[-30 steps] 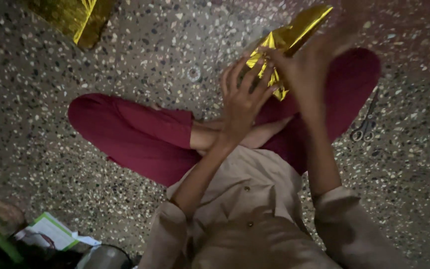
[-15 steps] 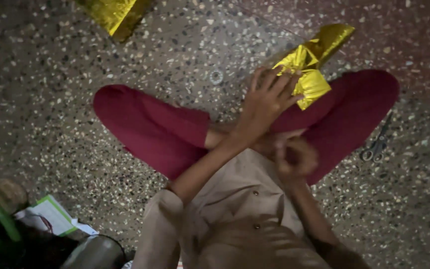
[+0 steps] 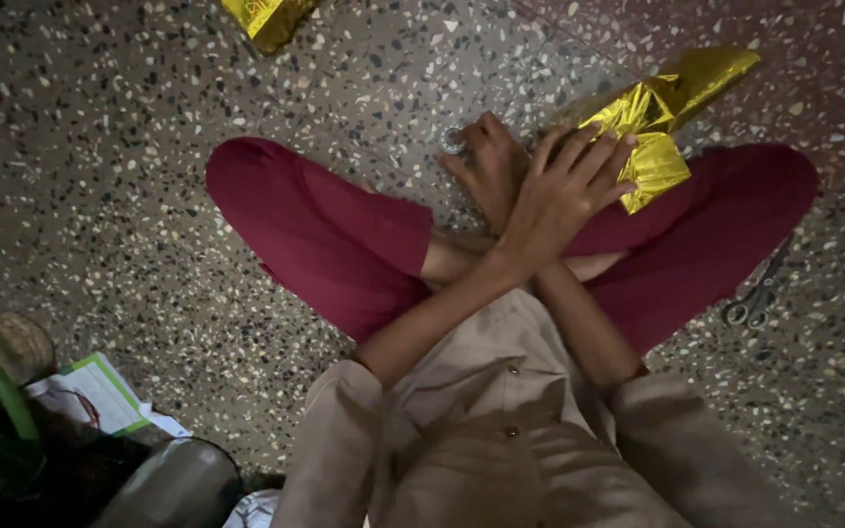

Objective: The person sits on the floor and wraps a small rectangular object with gold foil paper. They fold the paper around the object, use scissors to trim excess, and secure the folds with clear tape.

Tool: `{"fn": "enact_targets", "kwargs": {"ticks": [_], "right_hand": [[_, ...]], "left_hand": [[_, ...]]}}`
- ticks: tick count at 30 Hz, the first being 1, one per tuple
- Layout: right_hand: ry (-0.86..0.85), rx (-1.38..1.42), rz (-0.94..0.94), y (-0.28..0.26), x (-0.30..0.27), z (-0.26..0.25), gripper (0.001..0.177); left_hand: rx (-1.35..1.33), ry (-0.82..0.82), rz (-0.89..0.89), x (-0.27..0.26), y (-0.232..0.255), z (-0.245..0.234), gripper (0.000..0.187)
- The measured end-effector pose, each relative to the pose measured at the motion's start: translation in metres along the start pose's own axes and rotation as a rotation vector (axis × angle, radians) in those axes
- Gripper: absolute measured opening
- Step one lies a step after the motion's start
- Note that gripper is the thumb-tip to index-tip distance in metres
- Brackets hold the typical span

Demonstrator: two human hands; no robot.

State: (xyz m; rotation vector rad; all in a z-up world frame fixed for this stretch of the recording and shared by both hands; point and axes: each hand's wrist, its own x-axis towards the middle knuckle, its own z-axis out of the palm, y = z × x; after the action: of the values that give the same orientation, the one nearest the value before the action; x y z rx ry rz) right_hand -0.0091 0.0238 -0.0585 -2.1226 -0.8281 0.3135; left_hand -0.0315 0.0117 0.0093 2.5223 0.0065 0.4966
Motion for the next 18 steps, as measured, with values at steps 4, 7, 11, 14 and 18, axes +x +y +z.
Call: {"fn": "enact_targets", "kwargs": {"ticks": [4,7,11,14,18], "right_hand": [[-0.03,-0.087,-0.044,-0.02,0.015,-0.005,0.032],[-0.024,-0.017,0.036,-0.019,0.018,-0.003,0.022],[0.038,0.045,-0.143,0.004,0.031,-0.003,0.017],[-0.168,-0.162,-0.444,0.025,0.051,-0.009,0.04],[-0.297,-0.307,-0.554,0.032,0.066,0.002,0.031]], "left_hand": [[-0.004,0.033,0.01,-0.001,0.0,0.002,0.059],[0.011,0.043,0.006,0.0,0.0,0.004,0.058],[-0.014,0.04,0.007,-0.001,-0.001,0.007,0.059],[-0.001,0.037,0.016,-0.002,-0.001,0.007,0.059],[-0.005,0.039,0.018,-0.001,-0.001,0.007,0.059]]}}
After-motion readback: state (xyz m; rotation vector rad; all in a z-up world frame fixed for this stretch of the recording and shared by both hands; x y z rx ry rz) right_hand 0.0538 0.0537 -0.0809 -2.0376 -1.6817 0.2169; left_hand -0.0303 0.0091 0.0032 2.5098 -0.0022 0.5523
